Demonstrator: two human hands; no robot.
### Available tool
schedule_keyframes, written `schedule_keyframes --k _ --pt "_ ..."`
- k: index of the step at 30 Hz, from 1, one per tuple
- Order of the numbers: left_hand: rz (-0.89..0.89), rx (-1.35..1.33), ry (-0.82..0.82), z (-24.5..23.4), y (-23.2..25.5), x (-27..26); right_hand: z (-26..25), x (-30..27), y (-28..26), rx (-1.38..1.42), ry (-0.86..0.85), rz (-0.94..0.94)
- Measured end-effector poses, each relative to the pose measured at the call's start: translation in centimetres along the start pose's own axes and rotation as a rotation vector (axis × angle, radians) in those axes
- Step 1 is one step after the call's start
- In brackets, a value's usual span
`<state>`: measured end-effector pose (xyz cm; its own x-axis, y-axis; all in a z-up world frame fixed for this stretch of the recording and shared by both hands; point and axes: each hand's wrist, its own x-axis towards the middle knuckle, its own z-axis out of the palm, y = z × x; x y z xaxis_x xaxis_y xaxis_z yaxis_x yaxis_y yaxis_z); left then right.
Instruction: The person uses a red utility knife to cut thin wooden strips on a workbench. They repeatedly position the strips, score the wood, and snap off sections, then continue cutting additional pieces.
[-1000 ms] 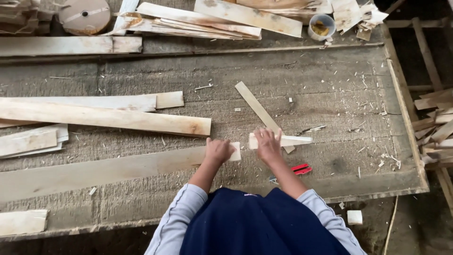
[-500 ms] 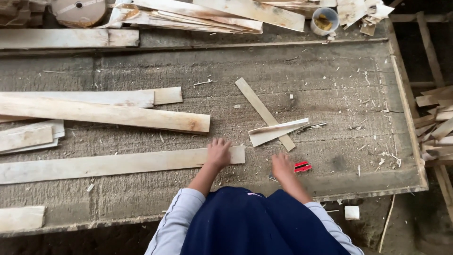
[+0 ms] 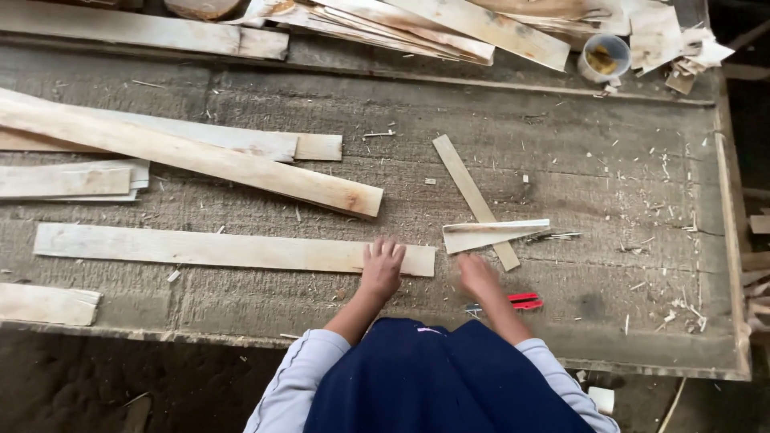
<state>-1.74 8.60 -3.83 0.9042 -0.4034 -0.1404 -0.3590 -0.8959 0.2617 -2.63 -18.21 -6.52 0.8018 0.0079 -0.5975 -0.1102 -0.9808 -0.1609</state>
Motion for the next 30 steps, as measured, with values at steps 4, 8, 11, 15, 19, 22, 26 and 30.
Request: schedule_keyframes --k 4,8,11,15,19,22,26,30 --pt "0.164 0.036 0.153 8.5 1.8 1.0 3.7 1.0 3.3 -0.054 -0.051 0.061" --pt "0.482 -0.156 0.208 12.2 6.8 2.0 1.2 -4.4 3.6 -0.043 -0.001 0.089" --pt "0.659 -0.142 0.299 11.8 10.6 2.1 -0.4 -8.3 4.1 -0.075 0.118 0.100" --pt "0.696 -0.162 0.141 14.5 13.0 2.0 2.8 -9.0 6.9 -0.148 0.423 -0.035" --pt "0.621 -0.079 0.097 11.1 12.8 0.9 7.1 -7.1 9.9 -0.068 0.398 -0.028" --pt "0.548 -0.112 0.134 8.4 11.0 0.5 4.1 -8.3 7.9 0.128 0.283 0.066" --pt "0.412 -0.158 0.267 7.9 7.0 -0.8 1.4 -5.8 4.6 0.389 0.314 0.163" --pt "0.267 -0.124 0.297 7.4 3.1 -2.3 1.0 0.7 1.6 0.364 0.426 0.090"
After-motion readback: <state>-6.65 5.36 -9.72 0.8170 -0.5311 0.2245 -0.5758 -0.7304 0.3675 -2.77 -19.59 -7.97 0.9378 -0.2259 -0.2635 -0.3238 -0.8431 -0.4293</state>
